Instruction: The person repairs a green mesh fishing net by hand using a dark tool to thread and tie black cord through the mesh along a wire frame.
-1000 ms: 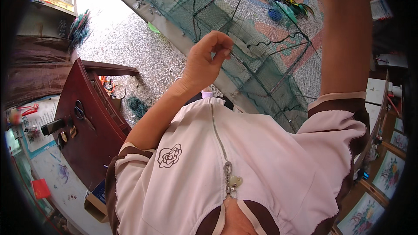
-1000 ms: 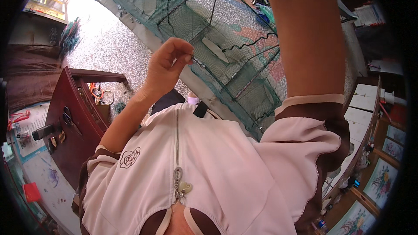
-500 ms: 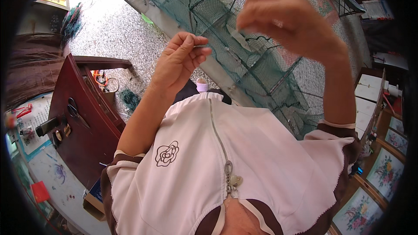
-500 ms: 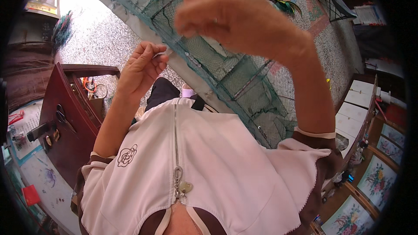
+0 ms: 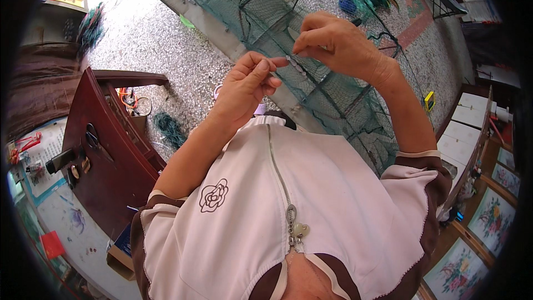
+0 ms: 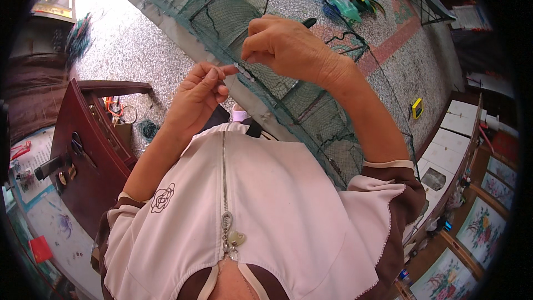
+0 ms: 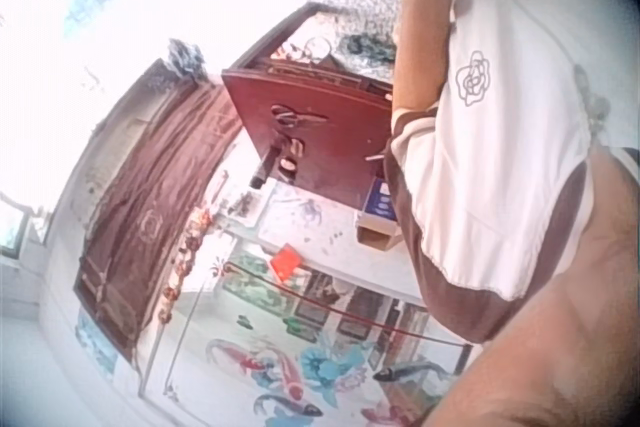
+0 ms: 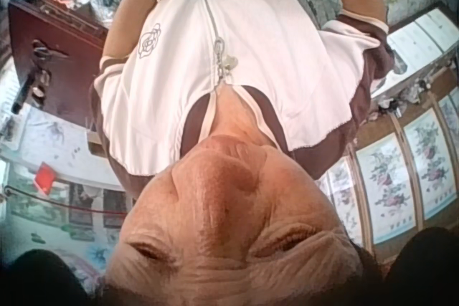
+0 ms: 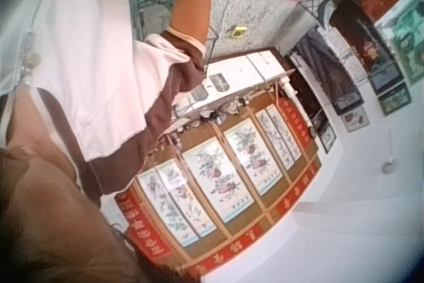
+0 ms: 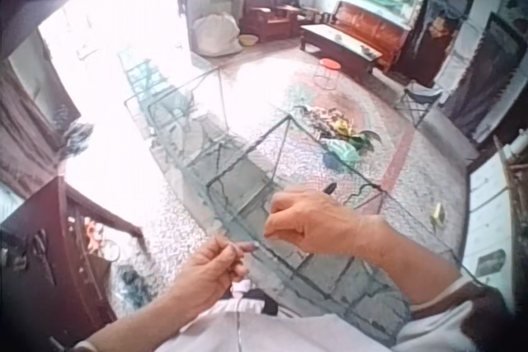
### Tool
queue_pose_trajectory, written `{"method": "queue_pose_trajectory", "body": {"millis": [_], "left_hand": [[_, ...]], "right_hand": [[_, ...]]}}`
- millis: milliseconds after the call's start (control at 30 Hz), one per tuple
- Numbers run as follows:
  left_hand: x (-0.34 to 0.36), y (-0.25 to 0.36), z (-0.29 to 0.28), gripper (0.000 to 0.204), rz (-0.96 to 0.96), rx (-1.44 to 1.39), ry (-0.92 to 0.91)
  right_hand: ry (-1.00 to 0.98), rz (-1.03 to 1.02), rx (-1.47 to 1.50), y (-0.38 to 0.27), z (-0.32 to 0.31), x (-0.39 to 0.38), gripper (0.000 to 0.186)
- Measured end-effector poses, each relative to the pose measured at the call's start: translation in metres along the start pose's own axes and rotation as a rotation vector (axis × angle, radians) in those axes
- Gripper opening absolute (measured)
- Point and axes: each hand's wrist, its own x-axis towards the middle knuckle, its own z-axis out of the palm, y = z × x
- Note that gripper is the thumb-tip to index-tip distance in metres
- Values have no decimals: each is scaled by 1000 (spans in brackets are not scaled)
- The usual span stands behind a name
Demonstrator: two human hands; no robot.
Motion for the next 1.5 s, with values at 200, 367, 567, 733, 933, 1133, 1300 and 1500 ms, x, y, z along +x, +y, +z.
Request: {"method": "queue_pose_trajectory", "body": {"millis": [200,367,567,733,933,1133,1300,1500], "left_hand": [[2,-4,-4,11,-83,-134,81],[4,-9,-6,10,-125,-187,90],[4,-4,-8,10,71,73,-43],[0,1,27,27,432,672,137],[5,16,19,13,646,1161,-82],[16,29,40,10,675,1342,-122],[16,27,38,10,551,1181,-83],[17,23,21,9,585,1284,-100]], "right_hand": [[41,83,297,-8,14,9,9],[-22,137,311,-18,30,11,8],[274,-69,-33,-32,35,12,8],[414,-169,320,-60,28,29,13],[353,-293,642,-85,-1,29,11],[680,-170,931,-72,-24,39,18],[732,-245,701,-66,-31,34,23],[783,-236,678,-82,-67,45,32]]}}
